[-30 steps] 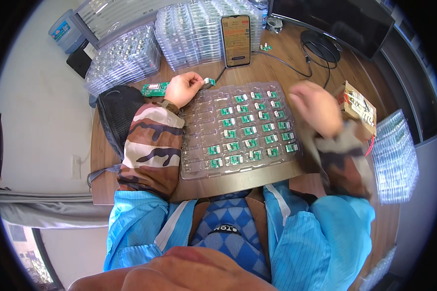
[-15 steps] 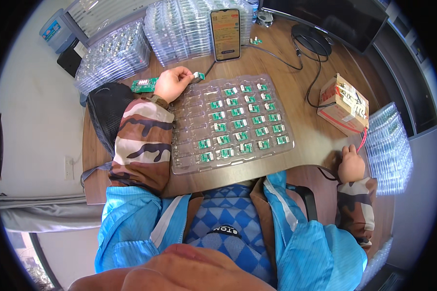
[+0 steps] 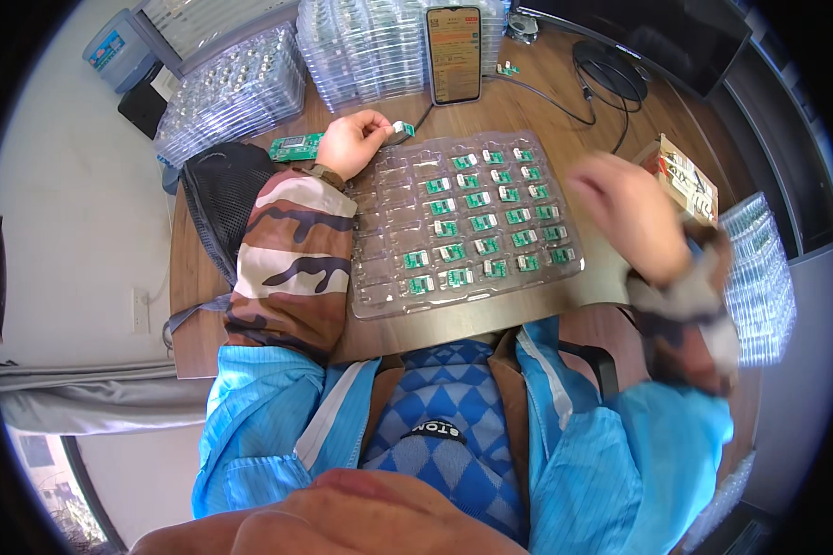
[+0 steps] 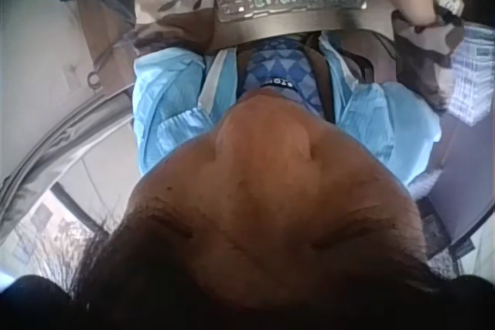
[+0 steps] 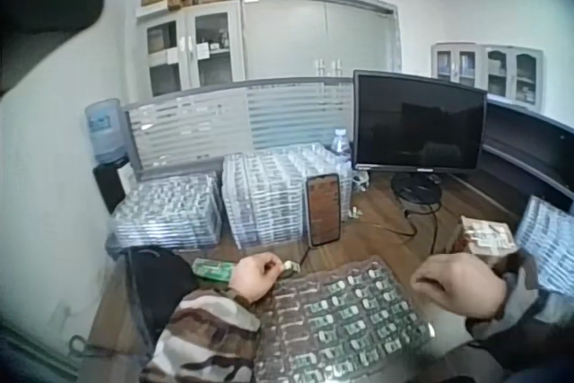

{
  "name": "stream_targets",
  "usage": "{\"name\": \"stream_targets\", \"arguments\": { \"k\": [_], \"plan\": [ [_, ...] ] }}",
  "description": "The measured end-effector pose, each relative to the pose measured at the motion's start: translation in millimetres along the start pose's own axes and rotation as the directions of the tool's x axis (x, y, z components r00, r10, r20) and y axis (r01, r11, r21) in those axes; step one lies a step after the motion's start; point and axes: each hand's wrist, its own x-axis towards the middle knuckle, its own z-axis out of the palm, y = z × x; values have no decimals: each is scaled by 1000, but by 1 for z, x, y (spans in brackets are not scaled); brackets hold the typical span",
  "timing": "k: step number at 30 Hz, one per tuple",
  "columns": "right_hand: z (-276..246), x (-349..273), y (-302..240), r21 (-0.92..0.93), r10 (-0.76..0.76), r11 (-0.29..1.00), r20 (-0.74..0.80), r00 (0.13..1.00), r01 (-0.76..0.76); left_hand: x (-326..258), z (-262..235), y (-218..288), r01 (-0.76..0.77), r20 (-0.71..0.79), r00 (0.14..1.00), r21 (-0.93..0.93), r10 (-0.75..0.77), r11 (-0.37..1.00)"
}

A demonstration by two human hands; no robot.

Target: The user is picking small electronic components from containers and placing them onto a grid-like circuit board tray.

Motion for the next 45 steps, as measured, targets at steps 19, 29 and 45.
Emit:
{"name": "stream_targets", "arguments": {
  "k": [19,29,45],
  "plan": [
    [139,176,31,802,236,465,295,926,-374,3,4,-4,-115,-76,990,16,115,993],
    [99,124,20,250,-254,938,27,967,239,5,2,7,-151,-75,985,41,154,988],
    [88,72,-72,313,-744,668,308,593,675,2,-2,10,-85,-63,994,36,87,996]
  ]
}}
